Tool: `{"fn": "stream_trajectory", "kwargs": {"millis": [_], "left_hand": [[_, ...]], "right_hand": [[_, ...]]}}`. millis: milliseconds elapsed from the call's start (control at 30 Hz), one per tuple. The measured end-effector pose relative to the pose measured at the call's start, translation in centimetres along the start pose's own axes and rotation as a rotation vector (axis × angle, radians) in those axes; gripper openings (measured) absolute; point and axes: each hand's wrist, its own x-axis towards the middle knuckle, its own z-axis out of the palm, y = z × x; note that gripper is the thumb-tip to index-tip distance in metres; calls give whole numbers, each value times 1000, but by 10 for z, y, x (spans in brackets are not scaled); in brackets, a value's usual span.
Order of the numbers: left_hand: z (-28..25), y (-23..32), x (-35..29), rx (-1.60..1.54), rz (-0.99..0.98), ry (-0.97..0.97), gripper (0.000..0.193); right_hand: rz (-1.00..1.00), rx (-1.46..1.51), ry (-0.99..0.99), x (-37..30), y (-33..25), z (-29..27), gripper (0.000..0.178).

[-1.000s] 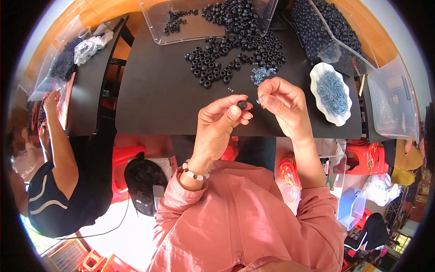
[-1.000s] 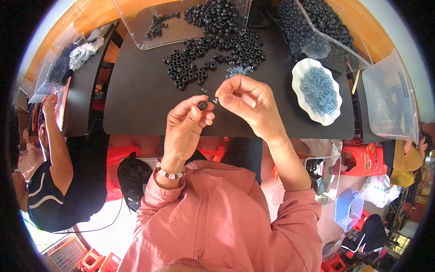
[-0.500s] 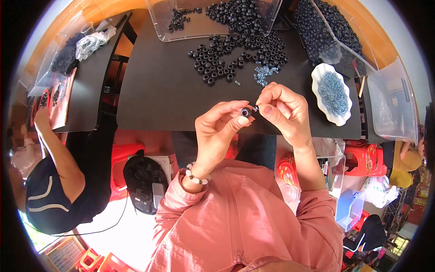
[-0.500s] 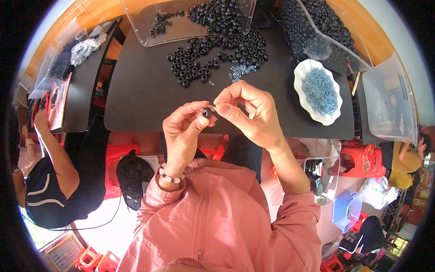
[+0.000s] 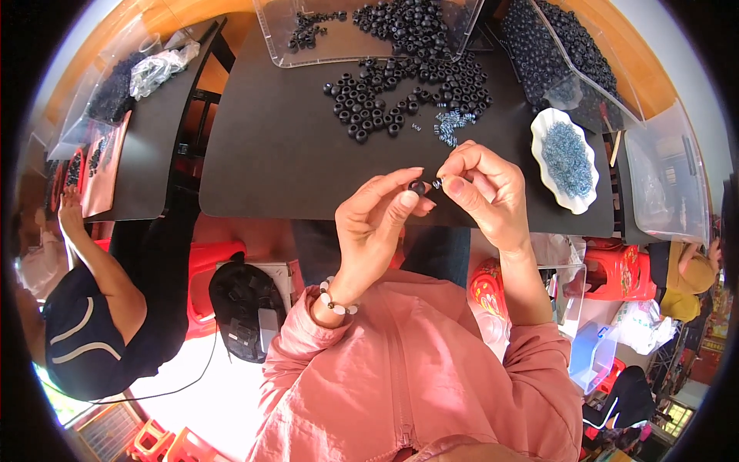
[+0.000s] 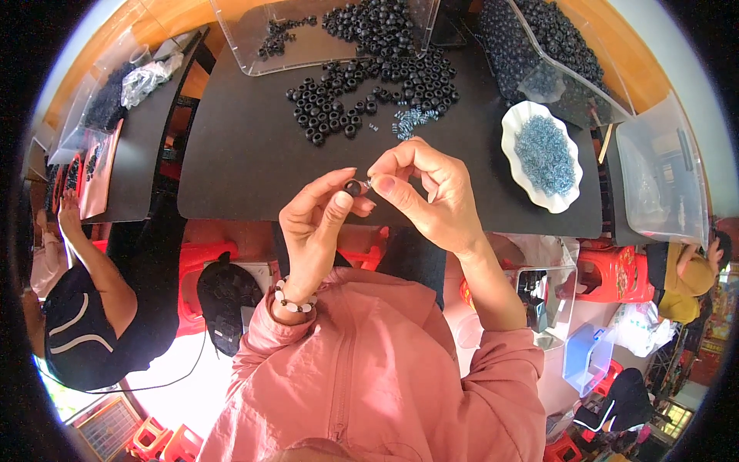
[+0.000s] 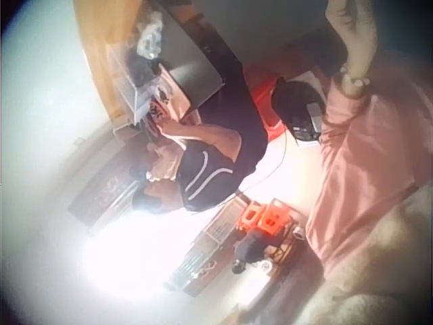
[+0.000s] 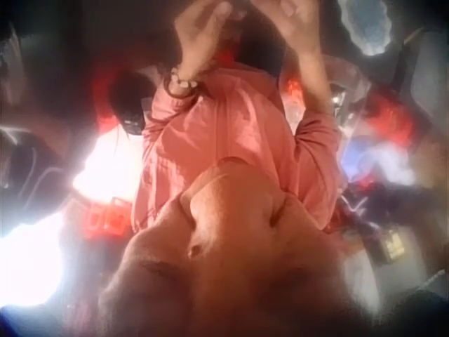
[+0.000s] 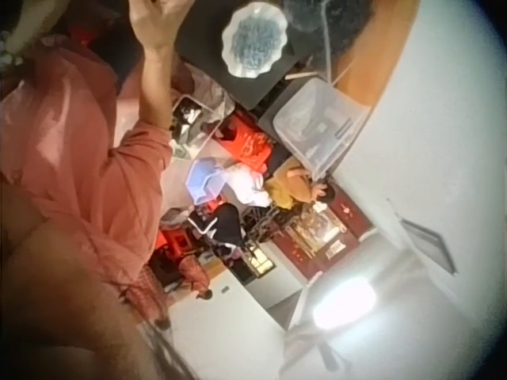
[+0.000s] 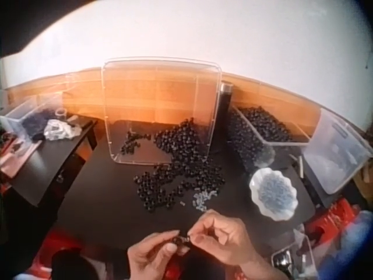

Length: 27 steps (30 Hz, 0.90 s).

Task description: The person assembles small black plastic rings with blue spacers by hand at a work table.

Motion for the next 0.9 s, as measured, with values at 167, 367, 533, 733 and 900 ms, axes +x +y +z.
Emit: {"fn": "stream_trajectory", "kwargs": {"millis": [167,367,533,733,900], "left_hand": [[-2,-1,2,-407,-361,-4,32],[-8,-5,3,-614,-499,1,34],[-5,-5,2,-578,-469,-12,34],[-8,-8,1,-672,-510,-26,32],[-9,-9,1,-765,-549,-30,30]], "right_hand": [[34,27,27,0,0,4,11],[0,-95,2,0,2,4,8],[-24,-118,46,0,6,8,11],[-29,-156,47,0,5,9,10],[-52,-237,-14,-1,3,7,11]]}}
